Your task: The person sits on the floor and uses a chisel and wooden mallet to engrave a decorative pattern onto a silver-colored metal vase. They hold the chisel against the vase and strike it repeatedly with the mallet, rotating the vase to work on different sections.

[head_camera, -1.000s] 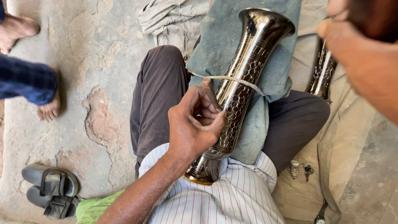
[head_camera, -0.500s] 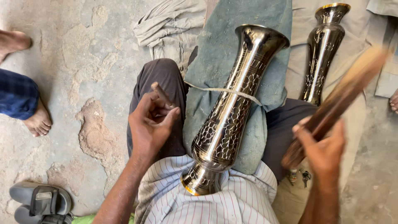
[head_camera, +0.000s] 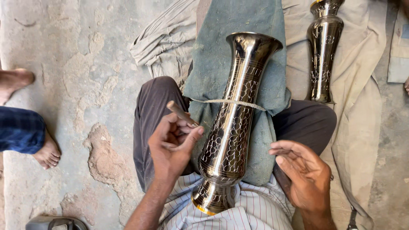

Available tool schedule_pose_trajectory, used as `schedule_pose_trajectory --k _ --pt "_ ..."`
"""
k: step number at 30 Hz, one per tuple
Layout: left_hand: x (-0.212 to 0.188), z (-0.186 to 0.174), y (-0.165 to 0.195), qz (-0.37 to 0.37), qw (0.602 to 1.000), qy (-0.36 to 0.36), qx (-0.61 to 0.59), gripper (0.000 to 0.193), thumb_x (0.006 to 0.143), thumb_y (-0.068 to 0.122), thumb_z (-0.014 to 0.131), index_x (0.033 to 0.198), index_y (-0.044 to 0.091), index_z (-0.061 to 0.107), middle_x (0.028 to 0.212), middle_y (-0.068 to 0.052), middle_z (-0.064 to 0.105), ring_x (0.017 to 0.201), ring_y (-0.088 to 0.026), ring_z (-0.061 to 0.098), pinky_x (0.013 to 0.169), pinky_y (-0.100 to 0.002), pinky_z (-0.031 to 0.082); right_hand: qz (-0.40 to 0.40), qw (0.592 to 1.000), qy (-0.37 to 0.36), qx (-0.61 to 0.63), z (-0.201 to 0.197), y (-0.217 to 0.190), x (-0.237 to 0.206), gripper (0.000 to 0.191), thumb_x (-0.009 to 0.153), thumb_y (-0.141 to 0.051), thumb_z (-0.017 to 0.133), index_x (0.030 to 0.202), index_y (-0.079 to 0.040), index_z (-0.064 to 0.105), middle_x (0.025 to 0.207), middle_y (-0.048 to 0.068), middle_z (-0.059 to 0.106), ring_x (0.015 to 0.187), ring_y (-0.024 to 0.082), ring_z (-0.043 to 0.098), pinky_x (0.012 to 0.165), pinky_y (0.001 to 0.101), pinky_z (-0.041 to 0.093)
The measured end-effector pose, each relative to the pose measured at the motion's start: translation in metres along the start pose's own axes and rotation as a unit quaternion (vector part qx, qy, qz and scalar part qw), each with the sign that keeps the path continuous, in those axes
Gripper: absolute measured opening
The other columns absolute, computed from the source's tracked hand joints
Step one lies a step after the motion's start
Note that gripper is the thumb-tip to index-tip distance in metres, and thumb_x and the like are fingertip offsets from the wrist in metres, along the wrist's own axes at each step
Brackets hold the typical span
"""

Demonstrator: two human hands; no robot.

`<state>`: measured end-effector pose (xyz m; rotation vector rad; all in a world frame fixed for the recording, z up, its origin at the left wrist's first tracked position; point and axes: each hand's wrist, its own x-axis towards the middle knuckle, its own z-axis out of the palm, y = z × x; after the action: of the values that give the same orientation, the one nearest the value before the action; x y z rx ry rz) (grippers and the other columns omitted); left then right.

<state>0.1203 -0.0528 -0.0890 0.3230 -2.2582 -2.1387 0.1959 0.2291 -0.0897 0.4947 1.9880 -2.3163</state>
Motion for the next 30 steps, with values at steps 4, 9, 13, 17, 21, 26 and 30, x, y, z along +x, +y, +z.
schedule_pose_trajectory --k 4,9,13,17,21,26,30 --pt "-0.002 0.004 0.008 -0.006 1.000 -0.017 -0.018 0.037 0.086 -0.002 0.079 0.119 -0.002 0.063 0.100 -0.007 0.070 0.090 -0.010 0.070 0.082 -0.021 0.063 -0.057 0.997 -0.023 0.040 0.021 -0.017 0.014 0.033 0.092 0.011 0.064 0.125 0.014 0.063 0.117 0.023 0.071 0.106 0.026 0.070 0.098 0.0355 0.058" --pt "-0.010 -0.003 0.020 0.029 0.999 -0.012 -0.006 0.029 0.090 -0.002 0.078 0.116 -0.004 0.065 0.097 -0.009 0.072 0.087 -0.011 0.070 0.076 -0.021 0.059 0.034 0.876 -0.143 0.459 0.031 -0.033 0.013 0.040 0.104 0.003 0.065 0.142 0.015 0.060 0.116 0.037 0.069 0.088 0.034 0.071 0.076 0.0407 0.061" --pt "-0.017 0.003 0.024 0.011 0.999 0.000 -0.033 0.028 0.088 -0.002 0.078 0.112 -0.004 0.065 0.095 -0.012 0.075 0.085 -0.014 0.073 0.074 -0.024 0.063 -0.199 0.925 0.040 -0.320 0.029 -0.034 0.006 0.040 0.088 -0.003 0.072 0.126 0.005 0.063 0.127 0.021 0.066 0.113 0.028 0.069 0.086 0.0346 0.063" --pt "-0.013 0.023 0.027 0.000 0.989 0.005 -0.146 0.028 0.089 -0.004 0.075 0.113 -0.004 0.061 0.098 -0.016 0.074 0.087 -0.018 0.076 0.078 -0.030 0.068 0.010 0.998 -0.054 0.014 0.029 -0.018 0.022 0.045 0.089 0.003 0.066 0.134 0.010 0.060 0.132 0.024 0.067 0.119 0.032 0.066 0.097 0.0463 0.058" --pt "-0.003 0.038 0.038 -0.064 0.962 -0.006 -0.266 0.031 0.088 -0.005 0.074 0.115 -0.006 0.058 0.098 -0.017 0.073 0.088 -0.020 0.076 0.079 -0.033 0.069 0.143 0.971 -0.083 0.175 0.040 0.008 0.041 0.061 0.086 0.000 0.065 0.144 0.004 0.048 0.145 0.015 0.061 0.137 0.023 0.055 0.116 0.0390 0.042" --pt "0.022 0.059 0.043 -0.086 0.950 -0.033 -0.300 0.034 0.089 -0.003 0.074 0.119 -0.004 0.058 0.096 -0.014 0.071 0.087 -0.019 0.074 0.078 -0.030 0.067 0.186 0.923 -0.202 0.269 0.051 0.023 0.060 0.077 0.080 -0.002 0.077 0.150 0.004 0.044 0.136 0.016 0.059 0.128 0.025 0.055 0.112 0.0383 0.043" --pt "0.034 0.078 0.032 -0.084 0.942 -0.073 -0.316 0.032 0.092 -0.004 0.075 0.118 -0.006 0.057 0.099 -0.014 0.071 0.089 -0.018 0.072 0.077 -0.028 0.066 0.193 0.878 -0.264 0.349 0.057 0.020 0.079 0.081 0.081 0.000 0.079 0.152 0.003 0.040 0.131 0.010 0.059 0.126 0.023 0.056 0.110 0.0381 0.043"
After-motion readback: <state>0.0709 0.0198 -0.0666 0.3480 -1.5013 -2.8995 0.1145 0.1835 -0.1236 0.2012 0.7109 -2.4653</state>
